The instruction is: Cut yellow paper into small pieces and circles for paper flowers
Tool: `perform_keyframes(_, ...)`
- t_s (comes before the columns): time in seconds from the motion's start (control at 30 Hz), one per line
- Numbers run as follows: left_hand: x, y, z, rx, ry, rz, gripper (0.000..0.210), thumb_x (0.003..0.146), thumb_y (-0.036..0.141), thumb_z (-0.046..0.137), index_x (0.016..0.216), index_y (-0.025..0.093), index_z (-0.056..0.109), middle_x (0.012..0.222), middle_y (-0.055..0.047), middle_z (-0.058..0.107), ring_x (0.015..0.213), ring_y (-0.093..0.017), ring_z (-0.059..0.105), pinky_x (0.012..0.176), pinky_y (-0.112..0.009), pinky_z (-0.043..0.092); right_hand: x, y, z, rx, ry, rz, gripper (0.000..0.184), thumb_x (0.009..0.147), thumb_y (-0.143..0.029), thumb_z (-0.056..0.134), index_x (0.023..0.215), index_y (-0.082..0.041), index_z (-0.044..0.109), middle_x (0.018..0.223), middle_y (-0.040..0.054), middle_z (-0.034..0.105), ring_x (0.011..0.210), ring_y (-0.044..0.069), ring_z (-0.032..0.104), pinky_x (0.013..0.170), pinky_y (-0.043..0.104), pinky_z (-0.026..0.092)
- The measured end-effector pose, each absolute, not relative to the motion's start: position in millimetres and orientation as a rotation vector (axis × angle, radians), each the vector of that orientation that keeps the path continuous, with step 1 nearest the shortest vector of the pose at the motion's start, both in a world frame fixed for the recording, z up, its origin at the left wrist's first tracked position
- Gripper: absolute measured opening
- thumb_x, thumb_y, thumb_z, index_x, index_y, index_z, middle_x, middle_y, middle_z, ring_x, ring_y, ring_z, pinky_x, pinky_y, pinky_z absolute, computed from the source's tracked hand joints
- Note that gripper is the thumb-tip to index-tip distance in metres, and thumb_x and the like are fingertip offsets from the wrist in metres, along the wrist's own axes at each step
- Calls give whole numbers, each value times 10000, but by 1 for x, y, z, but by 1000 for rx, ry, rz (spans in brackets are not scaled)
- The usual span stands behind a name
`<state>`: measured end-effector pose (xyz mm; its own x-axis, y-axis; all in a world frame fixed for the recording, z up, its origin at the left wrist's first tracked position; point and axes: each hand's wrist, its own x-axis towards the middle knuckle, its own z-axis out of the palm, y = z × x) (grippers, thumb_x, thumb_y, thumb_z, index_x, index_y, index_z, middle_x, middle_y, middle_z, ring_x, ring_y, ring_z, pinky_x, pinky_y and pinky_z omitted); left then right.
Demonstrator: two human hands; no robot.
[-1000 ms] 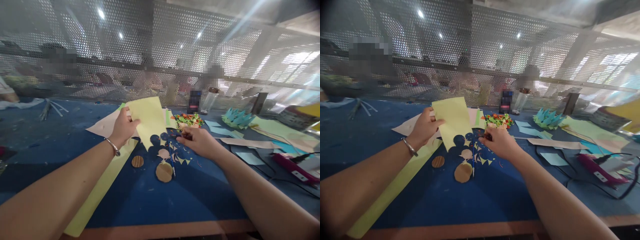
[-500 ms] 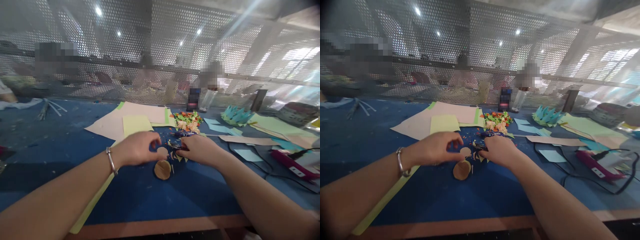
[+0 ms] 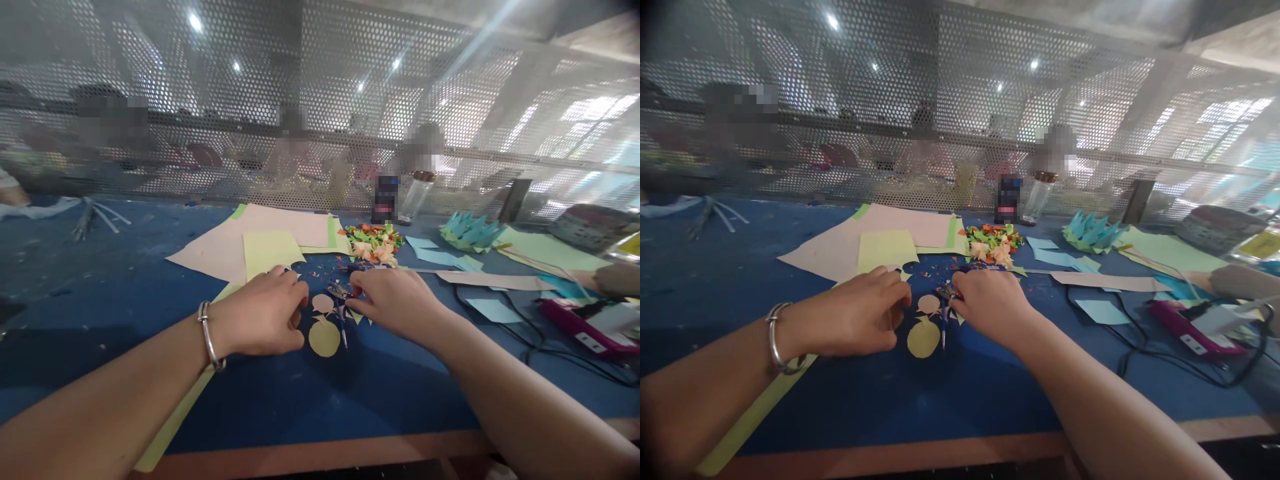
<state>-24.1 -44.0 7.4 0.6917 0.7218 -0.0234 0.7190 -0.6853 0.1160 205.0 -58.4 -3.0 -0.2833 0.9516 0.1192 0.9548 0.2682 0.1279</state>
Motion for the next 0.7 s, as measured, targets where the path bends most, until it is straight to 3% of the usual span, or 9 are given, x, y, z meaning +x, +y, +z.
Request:
perform_keyframes(0.2,-11,-51,-3,2791,1168,121,418,784,586,639,872,178,659,897,-102,599,926,-312,518,768,-411,397,197,-61,-8,-1548,-2635,3,99,869,-331,610,884,-241,649,755,-5,706,672,164,620,543,268,211)
perform_keyframes(0.43,-6,-55,-8,2637,1125,125,293,798,471,667,857,184,657,902,-85,608,874,-262,532,709,-361,378,202,-59,-14,-1509,-2728,1,147,850,-203,529,914,-234,657,817,22,739,723,177,651,555,273,207)
perform_keyframes(0.6,-5,-47,-15,2397,1042,234,118,779,281,649,854,202,606,800,-9,629,697,-174,546,607,-301,356,201,-58,-10,-1546,-2698,10,135,831,-168,534,865,-222,652,770,17,719,668,153,612,547,269,210)
perform_keyframes(0.7,-6,-35,-18,2142,1009,495,221,748,241,689,927,207,562,807,16,633,709,-159,575,623,-282,392,200,-57,-7,-1506,-2566,88,122,855,-172,529,852,-209,645,718,-2,672,607,127,554,541,255,242)
